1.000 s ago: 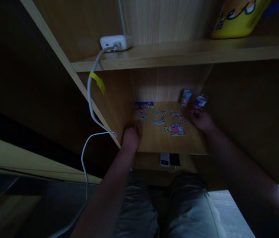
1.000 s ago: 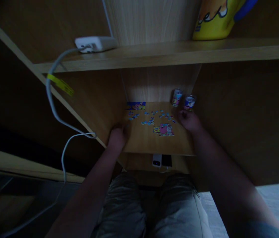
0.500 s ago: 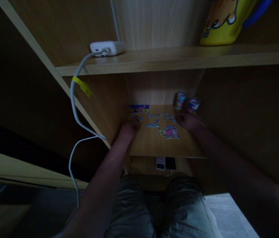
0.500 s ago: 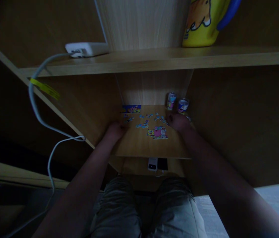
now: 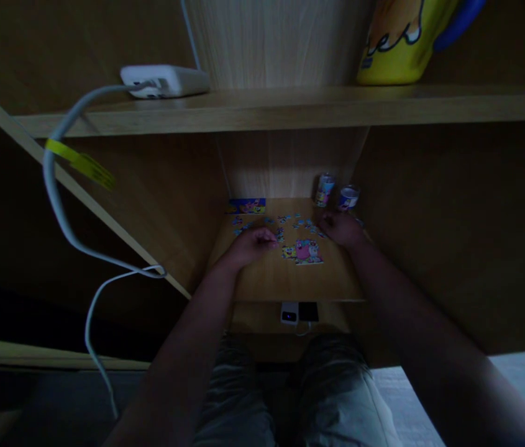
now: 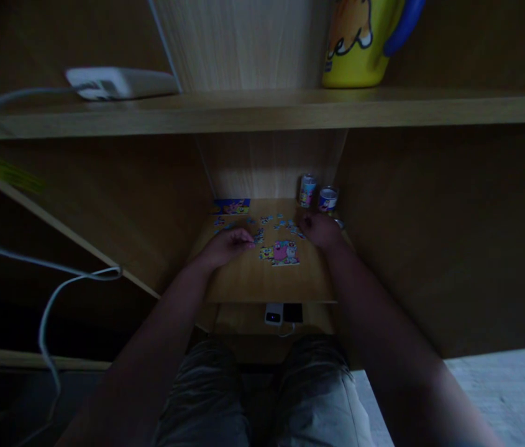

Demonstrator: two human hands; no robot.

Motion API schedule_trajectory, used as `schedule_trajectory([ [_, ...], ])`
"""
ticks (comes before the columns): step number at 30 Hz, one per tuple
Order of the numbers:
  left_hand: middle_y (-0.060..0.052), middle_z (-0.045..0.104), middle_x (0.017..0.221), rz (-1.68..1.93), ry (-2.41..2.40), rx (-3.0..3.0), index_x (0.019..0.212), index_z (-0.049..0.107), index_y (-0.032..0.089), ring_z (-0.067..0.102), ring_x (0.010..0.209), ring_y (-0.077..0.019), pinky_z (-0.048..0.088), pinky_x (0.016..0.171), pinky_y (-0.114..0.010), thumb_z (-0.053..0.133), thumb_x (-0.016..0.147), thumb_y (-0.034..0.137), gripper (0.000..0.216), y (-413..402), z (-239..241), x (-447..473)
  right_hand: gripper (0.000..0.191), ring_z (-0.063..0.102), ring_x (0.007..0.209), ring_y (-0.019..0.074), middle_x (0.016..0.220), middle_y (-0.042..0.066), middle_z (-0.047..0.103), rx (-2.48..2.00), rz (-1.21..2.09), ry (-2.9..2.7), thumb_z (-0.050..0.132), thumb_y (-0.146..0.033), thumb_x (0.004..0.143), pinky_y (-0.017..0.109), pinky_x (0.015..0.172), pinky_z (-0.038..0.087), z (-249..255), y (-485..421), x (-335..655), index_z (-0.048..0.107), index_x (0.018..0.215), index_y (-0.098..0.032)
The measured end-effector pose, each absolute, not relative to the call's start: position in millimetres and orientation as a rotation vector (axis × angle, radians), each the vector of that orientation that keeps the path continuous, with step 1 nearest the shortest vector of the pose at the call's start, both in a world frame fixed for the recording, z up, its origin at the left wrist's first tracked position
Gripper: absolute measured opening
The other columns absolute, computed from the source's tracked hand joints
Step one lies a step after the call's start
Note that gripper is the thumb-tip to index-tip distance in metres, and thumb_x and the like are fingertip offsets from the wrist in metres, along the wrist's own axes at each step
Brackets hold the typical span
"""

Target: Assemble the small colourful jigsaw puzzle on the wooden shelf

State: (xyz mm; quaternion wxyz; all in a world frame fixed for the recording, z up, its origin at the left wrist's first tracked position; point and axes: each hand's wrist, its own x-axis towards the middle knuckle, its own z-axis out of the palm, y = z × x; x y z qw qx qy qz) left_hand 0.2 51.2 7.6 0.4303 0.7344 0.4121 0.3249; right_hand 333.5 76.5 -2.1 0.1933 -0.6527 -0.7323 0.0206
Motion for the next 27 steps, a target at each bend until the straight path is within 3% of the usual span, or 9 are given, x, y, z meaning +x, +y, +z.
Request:
schedule_trajectory([
  [9,-0.005,0.082,0.096,0.799,1.048,1.839,0.095,0.078,0.019,0.073,0.092,-0.0191,0.059,0.091,-0.035,0.076,0.094,0.028,0.009,47,9,-7,0.037,0.078,0.094,0.0251,0.107,0.012,0.087,-1.681,0.137,-2.000,0.053,-0.041,0.111,0.031,0.079,0.055,-9,82,337,0.083,0.112,-0.020],
  [16,-0.004,0.084,0.101,0.872,1.185,1.991,0.097,0.080,0.021,0.077,0.096,-0.0194,0.060,0.092,-0.034,0.071,0.096,0.021,0.009,46,7,-20,0.027,0.081,0.106,0.0263,0.117,0.009,0.087,-1.562,0.274,-1.948,0.058,-0.035,0.109,0.037,0.093,0.061,-8,75,332,0.082,0.116,-0.024],
  [27,-0.005,0.085,0.101,0.839,1.444,2.036,0.093,0.080,0.021,0.077,0.095,-0.0215,0.060,0.094,-0.036,0.073,0.095,0.022,0.008,46,17,-27,0.027,0.081,0.100,0.0246,0.111,0.005,0.088,-1.638,0.252,-2.060,0.060,-0.024,0.103,0.033,0.089,0.059,-4,73,335,0.086,0.110,-0.027],
])
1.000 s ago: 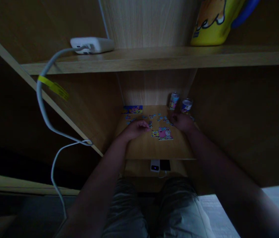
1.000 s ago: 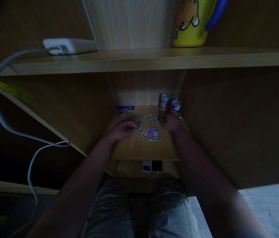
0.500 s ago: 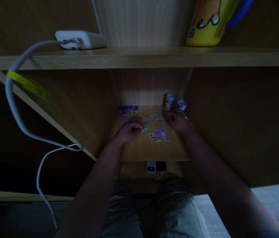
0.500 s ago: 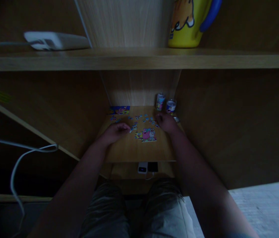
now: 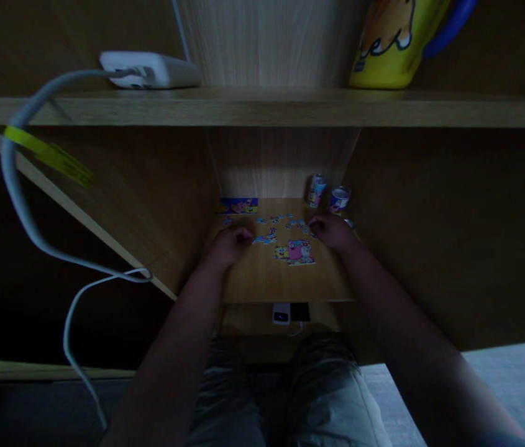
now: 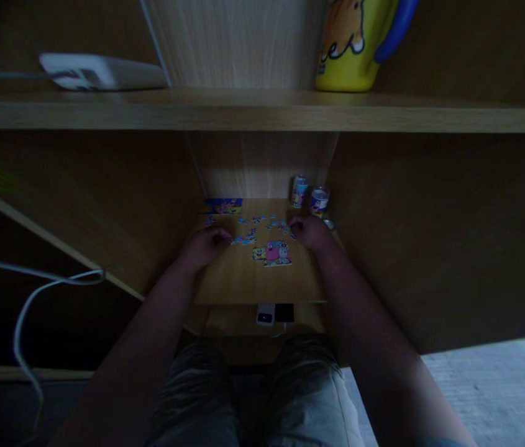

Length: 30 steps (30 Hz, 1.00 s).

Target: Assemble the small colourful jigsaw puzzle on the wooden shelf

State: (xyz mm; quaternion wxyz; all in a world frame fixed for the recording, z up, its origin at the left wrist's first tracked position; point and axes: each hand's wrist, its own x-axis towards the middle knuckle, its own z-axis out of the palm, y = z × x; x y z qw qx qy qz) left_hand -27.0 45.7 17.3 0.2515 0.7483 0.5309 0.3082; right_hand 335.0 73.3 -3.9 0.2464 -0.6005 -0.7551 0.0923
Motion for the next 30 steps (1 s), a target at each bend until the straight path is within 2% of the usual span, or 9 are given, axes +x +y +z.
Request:
schedule_trajectory([
  [9,-0.005,0.085,0.103,0.832,1.543,2.119,0.091,0.079,0.022,0.077,0.096,-0.0220,0.058,0.097,-0.035,0.071,0.096,0.021,0.010,45,18,-28,0.028,0.081,0.104,0.0271,0.117,0.009,0.087,-1.685,0.161,-2.012,0.061,-0.022,0.102,0.034,0.093,0.059,-1,72,331,0.087,0.114,-0.024],
  [17,-0.007,0.084,0.105,0.830,1.628,2.132,0.092,0.080,0.023,0.076,0.094,-0.0232,0.059,0.095,-0.036,0.071,0.096,0.023,0.010,49,14,-31,0.026,0.081,0.094,0.0234,0.104,0.004,0.088,-1.541,0.289,-2.060,0.061,-0.025,0.101,0.034,0.091,0.059,-1,70,329,0.087,0.100,-0.026],
  [24,-0.008,0.082,0.102,0.849,1.648,2.206,0.089,0.078,0.022,0.075,0.096,-0.0237,0.058,0.096,-0.036,0.068,0.096,0.023,0.012,54,7,-36,0.023,0.080,0.093,0.0251,0.101,0.006,0.088,-1.588,0.256,-2.056,0.064,-0.027,0.100,0.033,0.084,0.057,-2,72,332,0.087,0.098,-0.025],
  [30,-0.006,0.080,0.104,1.041,1.387,2.383,0.096,0.081,0.023,0.076,0.104,-0.0248,0.061,0.101,-0.041,0.068,0.096,0.016,0.015,56,1,-34,0.022,0.080,0.090,0.0230,0.099,0.004,0.088,-1.458,0.301,-2.090,0.065,-0.025,0.098,0.032,0.085,0.056,-5,74,330,0.087,0.095,-0.025],
])
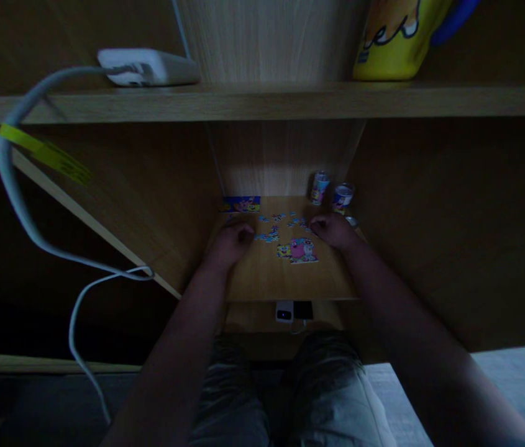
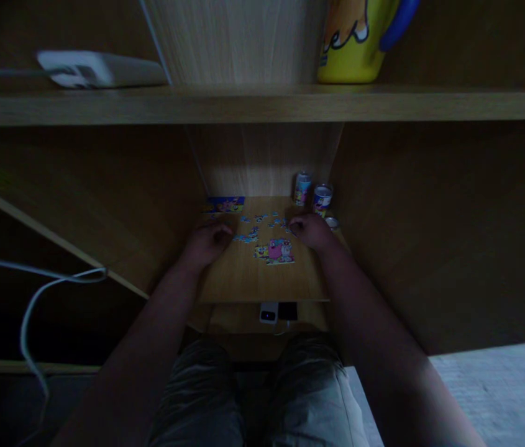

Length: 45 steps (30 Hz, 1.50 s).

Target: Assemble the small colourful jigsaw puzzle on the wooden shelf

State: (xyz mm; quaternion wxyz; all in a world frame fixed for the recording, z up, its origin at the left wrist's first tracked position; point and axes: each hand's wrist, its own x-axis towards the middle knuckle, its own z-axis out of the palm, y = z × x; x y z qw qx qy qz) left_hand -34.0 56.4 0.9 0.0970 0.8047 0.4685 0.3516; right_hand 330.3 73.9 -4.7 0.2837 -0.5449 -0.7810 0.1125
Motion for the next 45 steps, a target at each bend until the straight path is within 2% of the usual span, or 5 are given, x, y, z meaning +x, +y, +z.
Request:
schedule_trajectory([
  [7,-0.009,0.081,0.126,0.937,0.993,2.648,0.118,0.082,0.026,0.074,0.124,-0.0282,0.058,0.114,-0.051,0.070,0.101,0.022,0.021,50,-5,-7,0.025,0.078,0.084,0.0229,0.092,0.005,0.086,-1.490,0.277,-2.079,0.064,-0.026,0.099,0.032,0.080,0.053,-6,75,332,0.088,0.094,-0.024],
  [16,-0.008,0.084,0.116,0.861,1.338,2.634,0.108,0.082,0.025,0.075,0.117,-0.0313,0.055,0.118,-0.056,0.067,0.102,0.022,0.017,53,-10,-11,0.022,0.078,0.086,0.0223,0.096,0.005,0.087,-1.462,0.282,-2.073,0.065,-0.024,0.099,0.031,0.080,0.052,-6,73,330,0.087,0.095,-0.024],
  [28,-0.011,0.080,0.136,0.922,1.601,2.440,0.124,0.082,0.024,0.070,0.135,-0.0353,0.056,0.121,-0.056,0.072,0.090,0.010,0.039,61,-12,-26,0.022,0.080,0.090,0.0234,0.099,0.005,0.087,-1.478,0.255,-2.078,0.065,-0.024,0.100,0.032,0.083,0.054,-13,78,332,0.087,0.097,-0.024],
  [37,-0.008,0.062,0.169,0.683,1.263,2.704,0.155,0.068,0.023,0.051,0.163,-0.0287,0.037,0.139,-0.055,0.048,0.113,0.026,0.047,46,-12,5,0.023,0.079,0.090,0.0231,0.098,0.004,0.086,-1.487,0.277,-2.068,0.063,-0.026,0.102,0.031,0.082,0.054,-17,79,333,0.085,0.098,-0.024],
  [45,-0.006,0.083,0.135,0.776,1.125,2.692,0.125,0.082,0.026,0.071,0.134,-0.0273,0.050,0.125,-0.052,0.059,0.108,0.020,0.029,47,-4,5,0.021,0.077,0.087,0.0221,0.095,0.004,0.086,-1.488,0.272,-2.087,0.063,-0.024,0.100,0.031,0.080,0.053,-15,78,332,0.083,0.094,-0.024],
])
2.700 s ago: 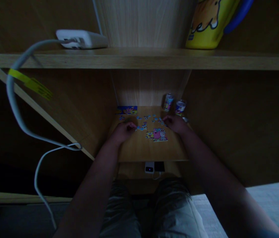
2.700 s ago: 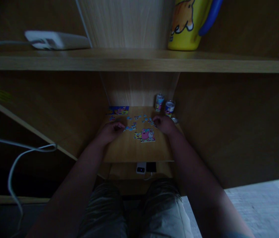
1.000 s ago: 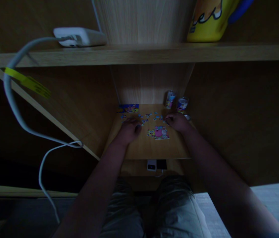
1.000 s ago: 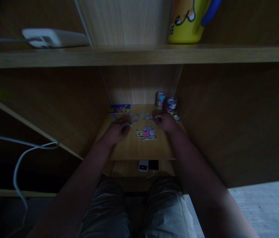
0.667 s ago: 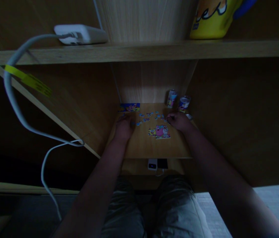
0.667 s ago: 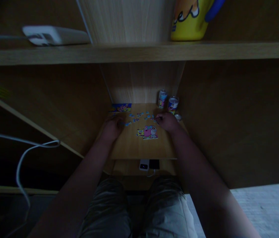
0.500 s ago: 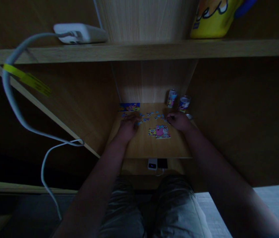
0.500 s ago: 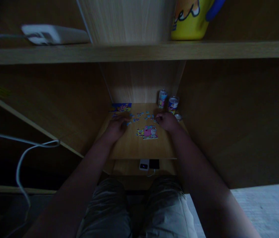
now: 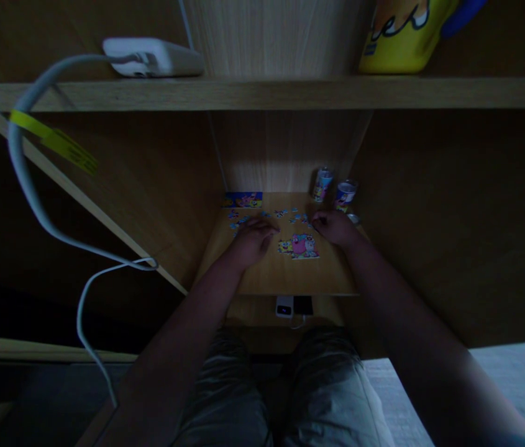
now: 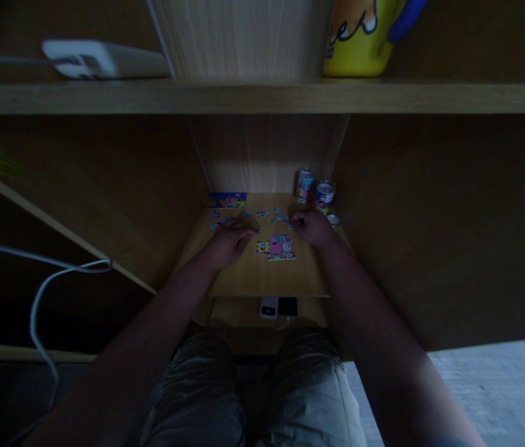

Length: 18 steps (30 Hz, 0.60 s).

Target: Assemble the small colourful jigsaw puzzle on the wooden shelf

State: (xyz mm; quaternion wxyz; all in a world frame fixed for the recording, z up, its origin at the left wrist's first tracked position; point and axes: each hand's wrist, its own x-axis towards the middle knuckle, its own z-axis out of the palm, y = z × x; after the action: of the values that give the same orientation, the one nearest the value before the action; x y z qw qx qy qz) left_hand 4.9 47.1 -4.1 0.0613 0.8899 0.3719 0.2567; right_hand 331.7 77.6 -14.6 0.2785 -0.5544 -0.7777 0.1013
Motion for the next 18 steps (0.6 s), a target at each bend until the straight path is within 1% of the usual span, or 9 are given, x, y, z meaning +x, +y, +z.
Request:
schedule_trajectory([
  [3,-0.005,0.085,0.122,0.830,1.106,2.654,0.114,0.083,0.029,0.074,0.122,-0.0281,0.053,0.118,-0.053,0.066,0.106,0.022,0.020,45.8,-1.3,5.5,0.019,0.078,0.087,0.0226,0.096,0.004,0.086,-1.510,0.259,-2.079,0.065,-0.024,0.100,0.031,0.080,0.053,-13.3,76.8,331.1,0.084,0.095,-0.025],
  [6,-0.005,0.085,0.118,0.842,1.123,2.612,0.111,0.083,0.029,0.075,0.117,-0.0290,0.054,0.114,-0.054,0.070,0.103,0.021,0.017,46.7,-1.7,5.4,0.018,0.078,0.088,0.0228,0.097,0.004,0.087,-1.515,0.241,-2.075,0.066,-0.026,0.100,0.031,0.080,0.054,-12.4,76.0,330.5,0.084,0.097,-0.025],
  [11,-0.005,0.085,0.113,0.845,1.133,2.557,0.108,0.082,0.028,0.075,0.116,-0.0286,0.054,0.114,-0.053,0.071,0.102,0.019,0.016,50.7,-4.1,3.3,0.019,0.078,0.088,0.0223,0.097,0.004,0.087,-1.489,0.266,-2.065,0.066,-0.025,0.100,0.031,0.082,0.055,-12.5,76.0,330.1,0.084,0.097,-0.024],
  [14,-0.006,0.084,0.115,0.910,1.134,2.535,0.109,0.082,0.027,0.075,0.116,-0.0274,0.054,0.115,-0.051,0.068,0.104,0.019,0.017,51.5,-5.2,1.3,0.019,0.078,0.087,0.0229,0.097,0.005,0.086,-1.484,0.285,-2.066,0.065,-0.024,0.099,0.032,0.082,0.055,-13.5,76.9,330.7,0.084,0.095,-0.024],
  [18,-0.007,0.081,0.126,0.967,1.099,2.561,0.117,0.082,0.026,0.073,0.123,-0.0261,0.054,0.115,-0.050,0.060,0.105,0.014,0.028,49.9,-6.3,0.9,0.020,0.079,0.090,0.0229,0.098,0.005,0.086,-1.465,0.282,-2.077,0.064,-0.025,0.100,0.032,0.082,0.054,-14.2,77.2,331.4,0.083,0.095,-0.023],
])
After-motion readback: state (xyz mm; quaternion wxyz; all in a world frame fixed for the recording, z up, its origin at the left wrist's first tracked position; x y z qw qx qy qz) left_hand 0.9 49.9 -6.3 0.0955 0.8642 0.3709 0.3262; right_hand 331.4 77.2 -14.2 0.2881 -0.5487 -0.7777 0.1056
